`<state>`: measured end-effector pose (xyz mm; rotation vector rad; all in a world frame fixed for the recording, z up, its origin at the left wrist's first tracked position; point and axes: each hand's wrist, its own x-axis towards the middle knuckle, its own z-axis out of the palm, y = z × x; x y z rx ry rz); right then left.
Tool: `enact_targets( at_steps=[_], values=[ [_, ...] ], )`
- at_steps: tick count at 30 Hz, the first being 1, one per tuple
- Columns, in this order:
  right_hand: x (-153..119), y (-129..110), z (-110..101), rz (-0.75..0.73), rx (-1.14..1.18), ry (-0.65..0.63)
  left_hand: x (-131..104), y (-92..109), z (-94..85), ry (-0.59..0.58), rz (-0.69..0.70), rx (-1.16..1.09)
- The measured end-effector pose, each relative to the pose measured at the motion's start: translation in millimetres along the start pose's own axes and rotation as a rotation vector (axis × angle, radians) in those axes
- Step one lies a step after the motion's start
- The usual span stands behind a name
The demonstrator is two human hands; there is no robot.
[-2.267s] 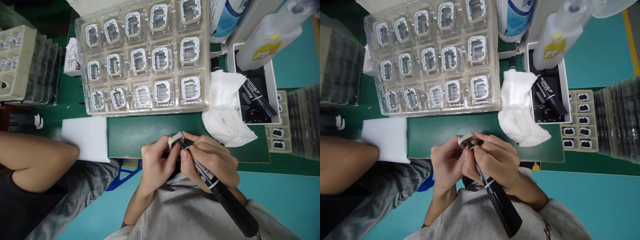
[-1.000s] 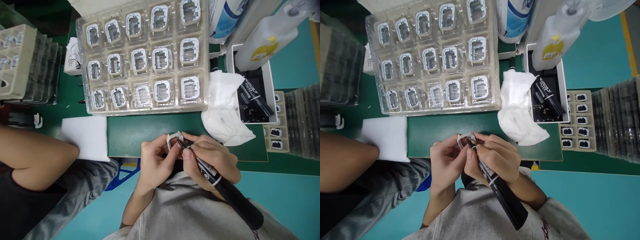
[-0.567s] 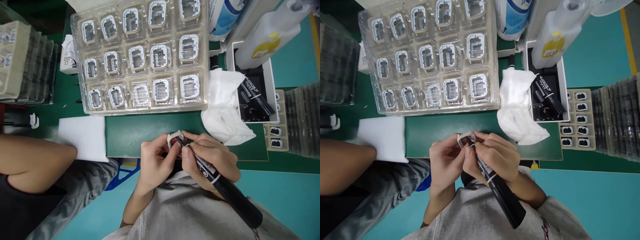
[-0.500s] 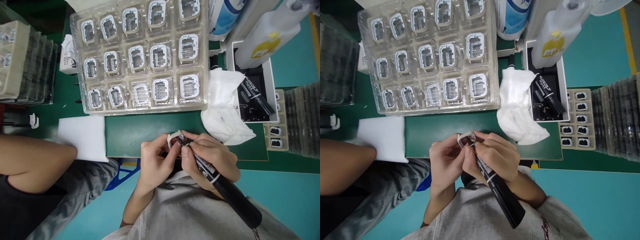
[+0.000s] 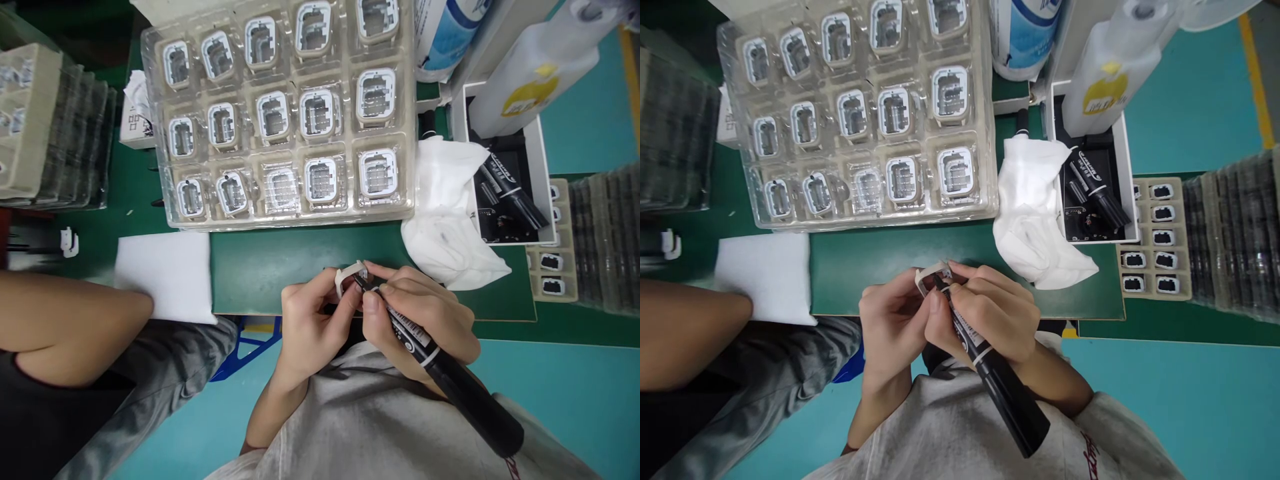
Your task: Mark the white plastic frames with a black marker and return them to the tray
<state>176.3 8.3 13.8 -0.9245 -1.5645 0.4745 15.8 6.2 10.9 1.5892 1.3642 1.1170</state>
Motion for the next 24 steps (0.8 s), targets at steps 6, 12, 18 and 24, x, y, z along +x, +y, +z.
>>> enact_targets(
  at_steps=[6, 12, 18, 24],
  values=[
    [1.6, 0.6, 0.9, -0.004, -0.013, -0.009, -1.0, -0.8, -0.2, 0.001, 0.038, 0.04],
    [3.6, -1.5, 1.2, -0.002, -0.021, -0.007, -0.2, -1.0, -1.3, 0.001, 0.014, 0.001],
    [2.8, -2.6, 0.4, -0.001, 0.044, 0.021, 3.1, 3.8, -3.5, -0.034, -0.167, -0.227],
    [2.2, -0.5, 2.8, -0.014, 0.039, 0.036, 8.1, 10.8, -2.6, -0.045, -0.28, -0.349]
  ],
)
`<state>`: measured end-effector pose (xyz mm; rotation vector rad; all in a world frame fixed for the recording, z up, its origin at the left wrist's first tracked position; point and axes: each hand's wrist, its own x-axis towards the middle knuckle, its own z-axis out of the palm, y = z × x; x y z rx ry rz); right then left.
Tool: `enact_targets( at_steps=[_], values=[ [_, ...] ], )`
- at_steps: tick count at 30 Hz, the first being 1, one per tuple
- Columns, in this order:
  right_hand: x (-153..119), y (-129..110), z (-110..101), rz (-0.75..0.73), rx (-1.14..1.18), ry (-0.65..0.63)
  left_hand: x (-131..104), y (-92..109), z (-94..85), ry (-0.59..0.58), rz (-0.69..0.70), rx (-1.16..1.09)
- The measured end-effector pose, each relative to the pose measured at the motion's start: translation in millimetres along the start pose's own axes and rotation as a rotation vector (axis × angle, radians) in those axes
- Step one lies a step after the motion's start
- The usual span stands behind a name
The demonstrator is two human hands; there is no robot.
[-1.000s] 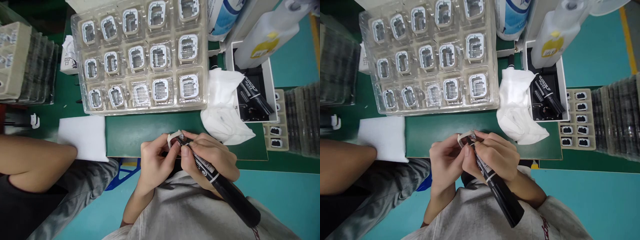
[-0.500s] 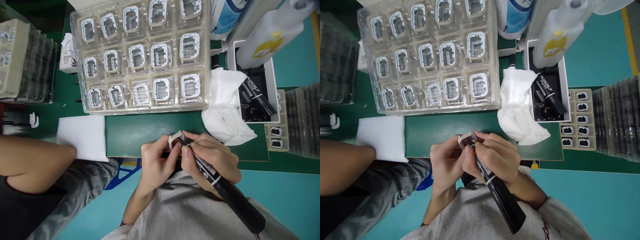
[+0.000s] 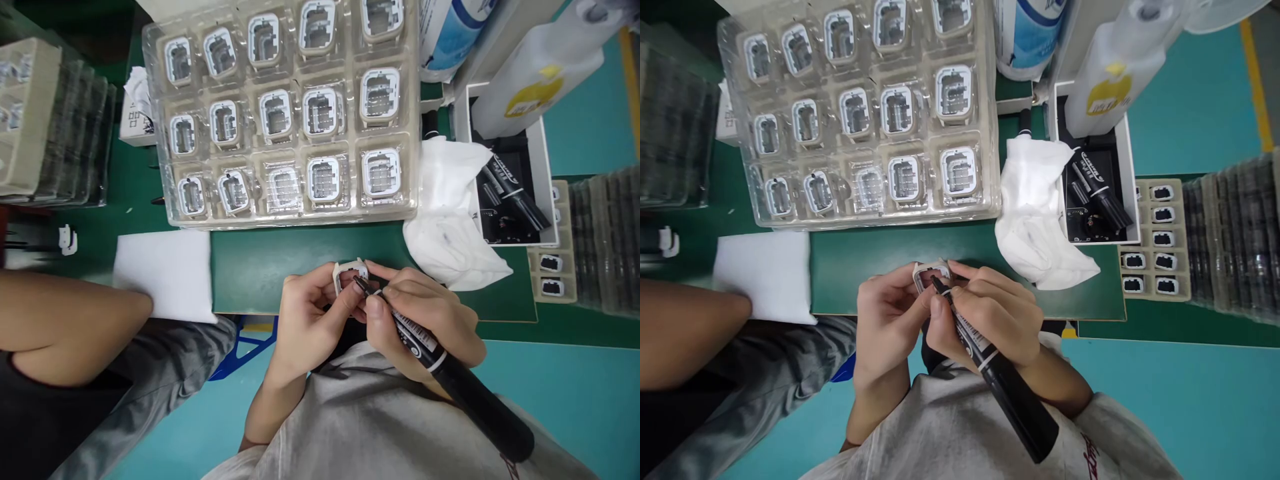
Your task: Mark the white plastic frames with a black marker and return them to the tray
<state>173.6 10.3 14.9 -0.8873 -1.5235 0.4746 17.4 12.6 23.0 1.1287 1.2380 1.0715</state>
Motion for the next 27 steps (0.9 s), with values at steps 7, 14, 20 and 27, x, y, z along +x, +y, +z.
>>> enact_targets(
  at_steps=[7, 14, 20, 27],
  values=[
    [0.1, 1.5, 2.1, -0.001, -0.053, 0.008, -3.3, -7.6, -2.7, 0.0, 0.049, 0.106],
    [-0.4, 2.6, 2.2, -0.017, -0.076, 0.013, -3.7, -9.2, -1.4, 0.029, 0.124, 0.242],
    [0.5, 2.1, -0.7, -0.004, -0.041, -0.019, -4.8, -11.3, -0.1, 0.051, 0.137, 0.306],
    [1.9, 1.5, 0.1, 0.012, -0.037, -0.026, -4.5, -11.2, -2.4, 0.052, 0.147, 0.27]
  ],
)
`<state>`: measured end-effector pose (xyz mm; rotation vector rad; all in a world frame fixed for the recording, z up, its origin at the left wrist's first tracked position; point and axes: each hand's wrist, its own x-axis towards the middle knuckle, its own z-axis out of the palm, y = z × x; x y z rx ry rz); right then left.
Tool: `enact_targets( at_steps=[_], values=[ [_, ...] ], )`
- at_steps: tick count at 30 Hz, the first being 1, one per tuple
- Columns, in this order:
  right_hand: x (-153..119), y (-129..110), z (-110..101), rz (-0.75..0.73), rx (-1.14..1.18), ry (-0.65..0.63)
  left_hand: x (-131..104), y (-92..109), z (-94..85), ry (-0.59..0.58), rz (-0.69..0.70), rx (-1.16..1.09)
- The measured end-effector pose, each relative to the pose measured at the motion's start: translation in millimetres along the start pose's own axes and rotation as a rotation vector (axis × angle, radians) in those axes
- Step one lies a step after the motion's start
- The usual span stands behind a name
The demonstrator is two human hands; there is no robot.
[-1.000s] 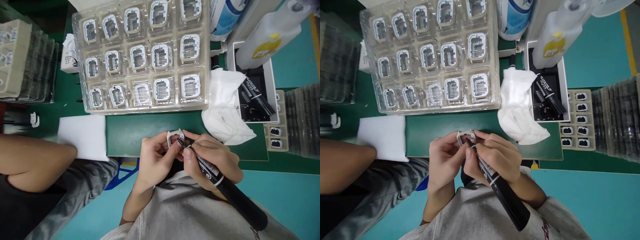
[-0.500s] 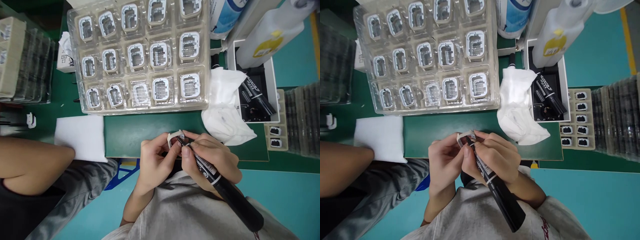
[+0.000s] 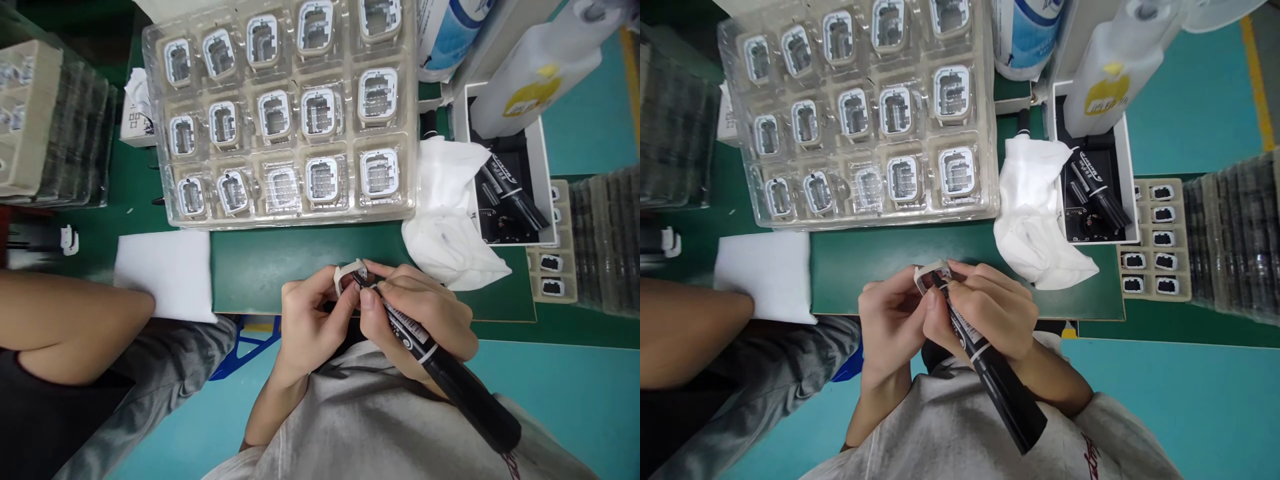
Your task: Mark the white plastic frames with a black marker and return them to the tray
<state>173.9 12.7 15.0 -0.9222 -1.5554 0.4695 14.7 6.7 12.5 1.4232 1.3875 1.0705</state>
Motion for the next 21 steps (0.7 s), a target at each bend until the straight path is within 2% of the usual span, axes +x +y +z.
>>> enact_targets(
  at_steps=[6, 11, 21],
  values=[
    [-1.9, 0.6, -2.7, -0.018, 0.044, 0.024, -0.1, 2.2, 0.2, -0.034, -0.087, -0.174],
    [-2.0, 0.2, -1.4, -0.01, 0.021, 0.023, -0.1, 1.6, 1.1, -0.058, -0.145, -0.199],
    [-1.1, -0.4, 0.0, -0.001, -0.008, 0.043, -1.8, 0.1, 1.7, -0.028, -0.082, -0.1]
  ],
)
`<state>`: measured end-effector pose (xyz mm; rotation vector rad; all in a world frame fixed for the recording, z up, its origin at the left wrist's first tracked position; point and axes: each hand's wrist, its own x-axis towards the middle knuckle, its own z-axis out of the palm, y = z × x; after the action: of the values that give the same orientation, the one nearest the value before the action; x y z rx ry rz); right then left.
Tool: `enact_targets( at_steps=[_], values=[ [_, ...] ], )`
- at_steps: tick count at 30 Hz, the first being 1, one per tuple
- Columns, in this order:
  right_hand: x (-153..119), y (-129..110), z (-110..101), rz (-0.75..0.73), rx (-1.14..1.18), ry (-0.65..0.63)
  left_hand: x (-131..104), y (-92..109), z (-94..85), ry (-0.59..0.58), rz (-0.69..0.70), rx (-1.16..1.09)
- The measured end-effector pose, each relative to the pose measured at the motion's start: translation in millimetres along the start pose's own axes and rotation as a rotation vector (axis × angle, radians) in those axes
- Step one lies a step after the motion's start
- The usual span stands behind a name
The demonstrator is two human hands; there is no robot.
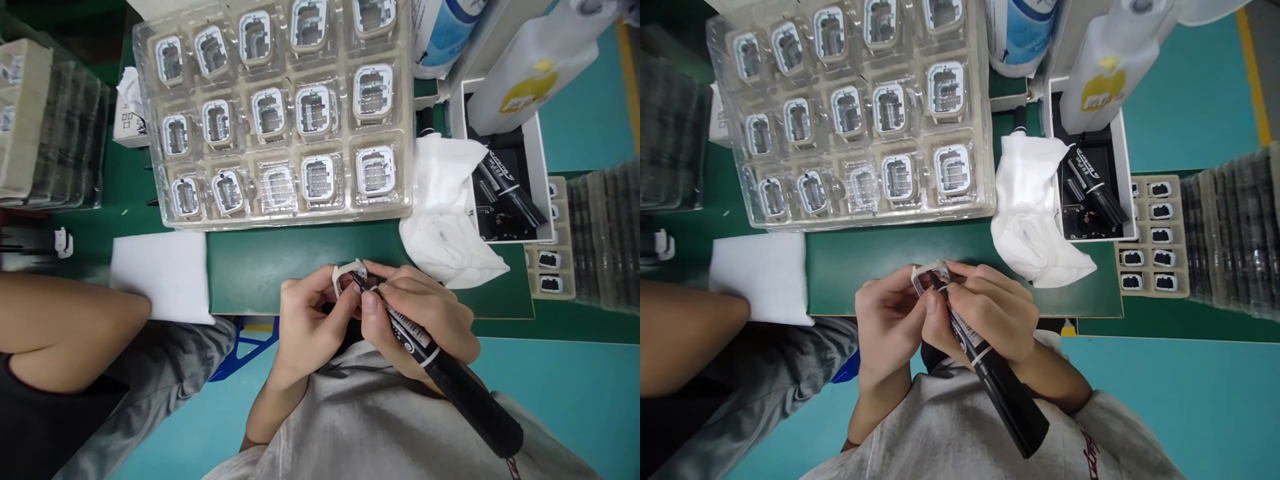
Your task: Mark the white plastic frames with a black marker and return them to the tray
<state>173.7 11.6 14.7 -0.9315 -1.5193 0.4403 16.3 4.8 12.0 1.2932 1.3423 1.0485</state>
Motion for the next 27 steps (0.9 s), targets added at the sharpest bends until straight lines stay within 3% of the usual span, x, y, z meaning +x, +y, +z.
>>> enact_targets(
  at_steps=[16, 27],
  values=[
    [-0.6, 1.0, 1.2, -0.011, -0.05, 0.015, -0.3, 0.7, 0.8, 0.018, 0.023, 0.03],
    [-0.6, -0.4, -0.8, -0.022, 0.037, -0.005, 8.0, 8.9, -2.4, -0.052, -0.036, -0.145]
  ],
)
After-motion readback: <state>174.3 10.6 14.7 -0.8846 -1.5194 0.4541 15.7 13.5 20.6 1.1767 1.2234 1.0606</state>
